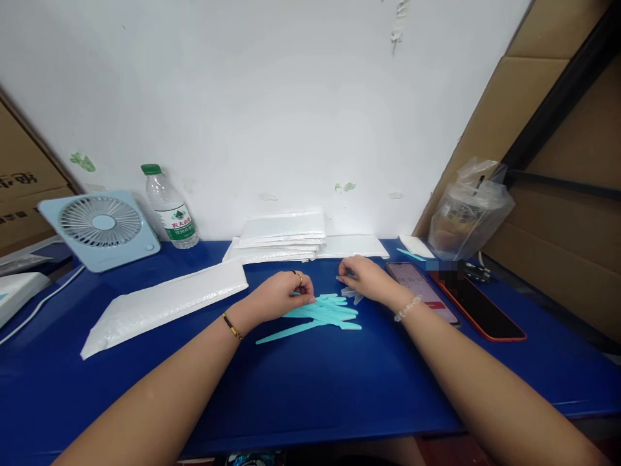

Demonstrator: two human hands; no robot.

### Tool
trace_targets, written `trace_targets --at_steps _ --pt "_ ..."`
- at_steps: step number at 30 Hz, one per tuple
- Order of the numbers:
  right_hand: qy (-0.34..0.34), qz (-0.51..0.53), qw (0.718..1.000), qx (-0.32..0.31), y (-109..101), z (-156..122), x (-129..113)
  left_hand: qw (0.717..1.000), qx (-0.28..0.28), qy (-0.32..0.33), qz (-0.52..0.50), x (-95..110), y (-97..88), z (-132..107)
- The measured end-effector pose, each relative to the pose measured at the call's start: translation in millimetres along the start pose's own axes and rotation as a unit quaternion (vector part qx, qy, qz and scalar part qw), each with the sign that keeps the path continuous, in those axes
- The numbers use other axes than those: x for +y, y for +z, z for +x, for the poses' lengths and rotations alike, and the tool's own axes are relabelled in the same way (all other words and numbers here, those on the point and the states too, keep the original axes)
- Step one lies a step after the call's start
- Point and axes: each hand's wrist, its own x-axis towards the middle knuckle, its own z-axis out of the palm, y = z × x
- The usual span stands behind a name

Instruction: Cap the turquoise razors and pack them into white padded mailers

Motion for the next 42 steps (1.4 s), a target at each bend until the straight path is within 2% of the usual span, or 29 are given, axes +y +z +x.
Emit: trace_targets --at_steps 4,8,13,19,25,33,37,42 --pt "0.076 0.140 0.986 0.044 -7.4 0.7 -0.3 0.993 0.036 -0.082 -0.082 -12.0 -2.2 2.4" --pt "0.131 0.275 0.952 0.021 -11.1 0.4 5.4 0.987 0.086 -0.100 -0.092 -23.1 -4.3 5.6" --pt "0.154 0.349 0.924 0.024 -6.4 0.4 10.6 0.982 0.121 -0.107 -0.095 -29.7 -5.1 7.0" --pt "0.162 0.424 0.891 0.020 -6.1 0.7 4.0 0.976 0.161 -0.115 -0.089 -33.0 -3.9 7.0" --pt "0.134 0.492 0.860 0.032 -6.9 0.8 1.2 0.977 0.168 -0.122 -0.050 -34.7 -3.3 7.9" --pt "0.133 0.462 0.876 0.037 -6.5 0.8 1.1 0.975 0.166 -0.128 -0.066 -34.5 -4.0 7.0" --pt "0.125 0.443 0.884 0.077 -5.0 0.9 2.5 0.976 0.159 -0.132 -0.071 -33.2 -4.2 6.4" --pt "0.073 0.389 0.910 0.124 -5.2 1.0 -1.8 0.976 0.163 -0.124 -0.074 -32.7 -3.9 6.7"
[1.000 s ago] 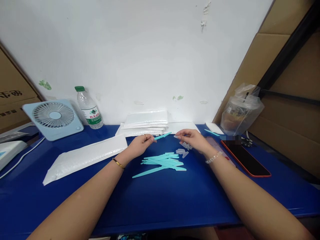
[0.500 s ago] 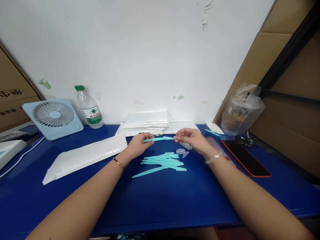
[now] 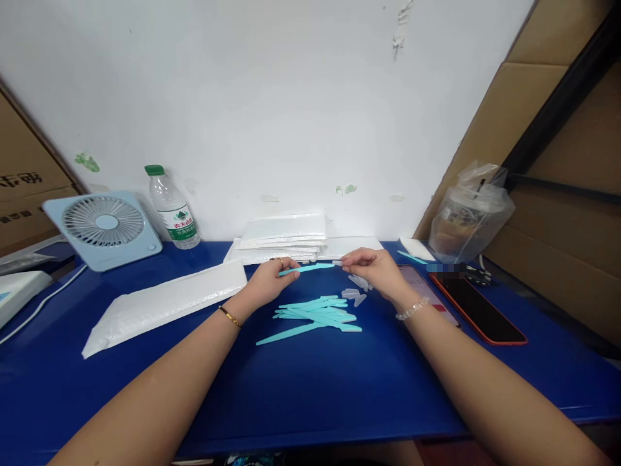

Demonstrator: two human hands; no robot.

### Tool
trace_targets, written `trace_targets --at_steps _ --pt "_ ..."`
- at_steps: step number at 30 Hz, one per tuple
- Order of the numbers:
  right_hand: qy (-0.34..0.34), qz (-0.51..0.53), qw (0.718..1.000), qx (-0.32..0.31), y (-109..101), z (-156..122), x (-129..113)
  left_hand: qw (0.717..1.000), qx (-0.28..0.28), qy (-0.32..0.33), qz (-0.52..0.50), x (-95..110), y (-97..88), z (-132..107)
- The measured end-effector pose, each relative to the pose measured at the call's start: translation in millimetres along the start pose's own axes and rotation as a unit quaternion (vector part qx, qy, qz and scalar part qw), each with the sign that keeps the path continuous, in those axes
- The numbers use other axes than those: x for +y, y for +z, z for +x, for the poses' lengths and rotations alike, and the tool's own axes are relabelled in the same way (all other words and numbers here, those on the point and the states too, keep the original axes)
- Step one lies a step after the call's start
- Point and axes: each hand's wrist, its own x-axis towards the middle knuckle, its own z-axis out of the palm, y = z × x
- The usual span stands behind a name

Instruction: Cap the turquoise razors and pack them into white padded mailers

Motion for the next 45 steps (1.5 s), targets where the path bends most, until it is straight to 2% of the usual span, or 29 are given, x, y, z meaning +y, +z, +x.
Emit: trace_targets --at_steps 4,8,15,19,21,23,24,26,29,32,35,39,42,45 --pt "-0.063 -0.064 0.996 0.008 4.4 -1.6 -5.0 1.000 -0.010 -0.009 -0.006 2.2 0.4 -0.4" --pt "-0.093 -0.086 0.992 0.002 9.8 -4.5 -8.1 1.000 -0.016 -0.010 -0.013 4.9 2.1 -0.5" --pt "-0.066 -0.085 0.992 -0.062 15.3 -7.7 -8.1 0.999 -0.042 -0.003 -0.011 3.2 4.8 -0.4" --pt "-0.064 -0.174 0.979 -0.082 4.7 -5.0 -11.0 0.996 -0.029 0.012 0.077 -6.3 5.5 0.8" --pt "-0.045 -0.218 0.967 -0.127 -6.3 -4.2 -14.7 0.992 -0.018 0.022 0.124 -6.4 4.8 -0.1" --pt "-0.017 -0.233 0.950 -0.207 -19.2 -4.2 -18.6 0.990 -0.017 0.052 0.133 -0.1 3.8 -3.1" --pt "-0.006 -0.237 0.940 -0.246 -25.5 -4.4 -20.1 0.989 -0.029 0.075 0.124 5.1 3.4 -5.4" --pt "0.003 -0.258 0.921 -0.292 -35.5 -4.9 -21.6 0.984 -0.091 0.123 0.091 16.8 3.9 -10.8" --pt "-0.003 -0.302 0.904 -0.303 -40.4 -5.4 -20.4 0.967 -0.178 0.156 0.089 30.7 7.6 -17.7" --pt "-0.012 -0.326 0.894 -0.307 -35.3 -5.8 -17.1 0.964 -0.199 0.146 0.100 35.5 12.1 -20.2" --pt "-0.006 -0.335 0.895 -0.295 -29.6 -6.1 -14.0 0.969 -0.195 0.127 0.080 34.3 13.8 -18.7" --pt "0.014 -0.284 0.917 -0.279 -30.6 -6.2 -14.6 0.982 -0.166 0.081 0.030 28.0 10.2 -13.7" --pt "0.039 -0.238 0.934 -0.266 -34.4 -6.5 -21.6 0.993 -0.113 0.036 0.013 19.4 4.8 -8.4" --pt "0.043 -0.224 0.941 -0.252 -35.1 -7.1 -30.0 0.998 -0.059 0.017 0.023 10.3 0.4 -3.4"
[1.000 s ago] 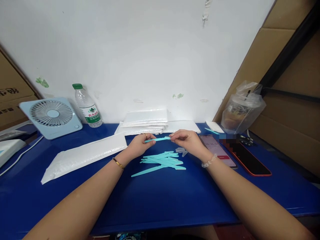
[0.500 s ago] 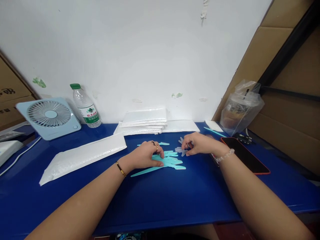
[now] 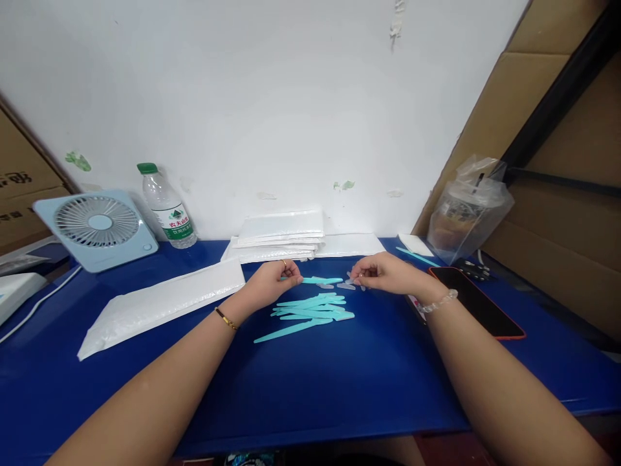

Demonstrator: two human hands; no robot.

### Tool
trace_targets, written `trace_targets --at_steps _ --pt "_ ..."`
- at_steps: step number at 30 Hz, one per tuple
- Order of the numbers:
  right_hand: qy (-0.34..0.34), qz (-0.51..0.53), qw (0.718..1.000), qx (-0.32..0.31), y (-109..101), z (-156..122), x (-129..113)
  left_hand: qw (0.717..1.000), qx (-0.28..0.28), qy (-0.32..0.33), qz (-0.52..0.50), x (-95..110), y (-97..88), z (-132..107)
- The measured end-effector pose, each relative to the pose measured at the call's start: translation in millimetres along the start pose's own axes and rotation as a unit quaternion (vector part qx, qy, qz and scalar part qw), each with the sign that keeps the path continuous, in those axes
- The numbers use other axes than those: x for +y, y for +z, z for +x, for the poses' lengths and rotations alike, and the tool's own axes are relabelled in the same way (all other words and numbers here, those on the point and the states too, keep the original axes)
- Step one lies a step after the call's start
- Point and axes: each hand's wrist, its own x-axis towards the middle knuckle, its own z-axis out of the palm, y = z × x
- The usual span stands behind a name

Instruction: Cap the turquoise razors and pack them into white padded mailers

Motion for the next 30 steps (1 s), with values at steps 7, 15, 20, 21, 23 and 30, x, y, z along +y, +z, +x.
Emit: trace_targets --at_steps 7,15,20,21,23,30 --pt "-0.031 0.007 0.999 0.006 8.3 4.9 -3.0 1.000 0.003 0.007 0.004 -2.2 -0.6 1.4" --pt "-0.039 0.028 0.999 0.023 19.3 7.4 -8.9 0.999 0.012 0.014 0.027 3.3 1.1 0.5" --pt "-0.042 0.017 0.999 0.021 26.7 10.0 -11.5 0.999 0.015 0.022 0.032 9.4 4.2 -2.1" --pt "-0.043 0.013 0.999 0.018 28.0 10.6 -11.8 0.999 0.014 0.023 0.036 9.7 4.9 -2.3" --pt "-0.037 0.006 0.999 0.015 29.1 11.5 -11.7 0.999 0.016 0.019 0.041 7.4 5.0 -1.7" --pt "-0.022 -0.164 0.984 0.070 22.6 12.1 2.9 0.989 0.072 -0.031 0.129 -16.9 -5.1 4.4"
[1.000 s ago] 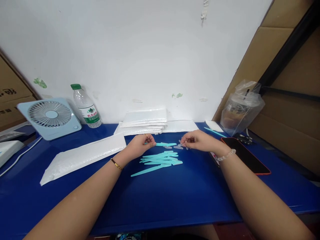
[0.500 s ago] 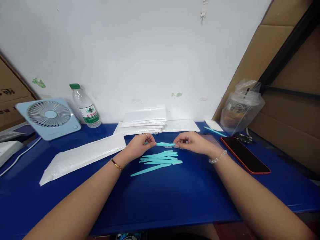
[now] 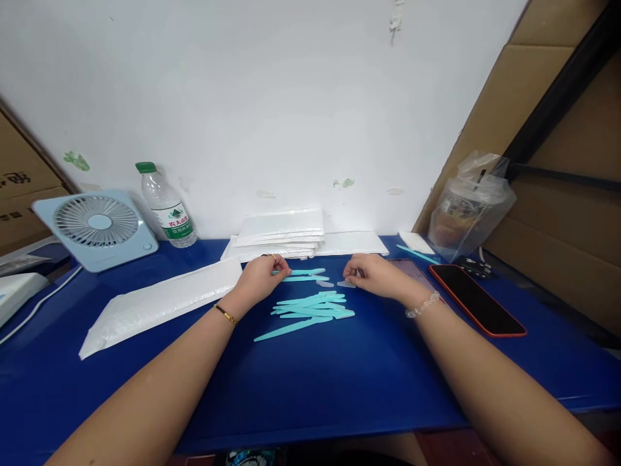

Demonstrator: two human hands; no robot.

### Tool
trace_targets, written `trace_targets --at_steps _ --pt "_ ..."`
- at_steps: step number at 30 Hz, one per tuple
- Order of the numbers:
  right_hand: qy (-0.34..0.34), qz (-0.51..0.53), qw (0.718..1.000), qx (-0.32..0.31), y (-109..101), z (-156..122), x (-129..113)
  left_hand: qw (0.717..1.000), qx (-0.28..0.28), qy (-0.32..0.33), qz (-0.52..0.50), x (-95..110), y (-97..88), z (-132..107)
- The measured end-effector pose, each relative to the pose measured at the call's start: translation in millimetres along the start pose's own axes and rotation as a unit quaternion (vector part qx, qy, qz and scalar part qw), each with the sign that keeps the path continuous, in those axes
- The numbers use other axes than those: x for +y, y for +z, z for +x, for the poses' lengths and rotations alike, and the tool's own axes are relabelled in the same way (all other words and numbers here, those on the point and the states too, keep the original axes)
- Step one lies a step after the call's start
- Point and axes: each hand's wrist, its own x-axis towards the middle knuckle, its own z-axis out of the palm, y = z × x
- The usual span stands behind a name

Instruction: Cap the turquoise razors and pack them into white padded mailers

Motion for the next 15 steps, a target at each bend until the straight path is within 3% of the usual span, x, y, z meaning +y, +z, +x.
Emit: trace_targets --at_steps 4,8,12,15 --pt "-0.002 -0.044 0.998 -0.037 5.1 0.8 6.3 0.997 0.018 0.060 0.053 8.3 -1.9 -4.3" --pt "-0.014 -0.061 0.997 -0.048 7.4 1.5 4.4 0.987 -0.093 0.130 0.031 25.4 -0.3 -12.6" --pt "-0.021 -0.076 0.996 -0.040 6.9 2.5 1.3 0.982 -0.158 0.103 0.000 31.3 4.0 -16.7" --pt "-0.017 -0.052 0.998 -0.035 4.2 2.5 0.0 0.984 -0.150 0.094 -0.011 32.7 4.8 -18.3"
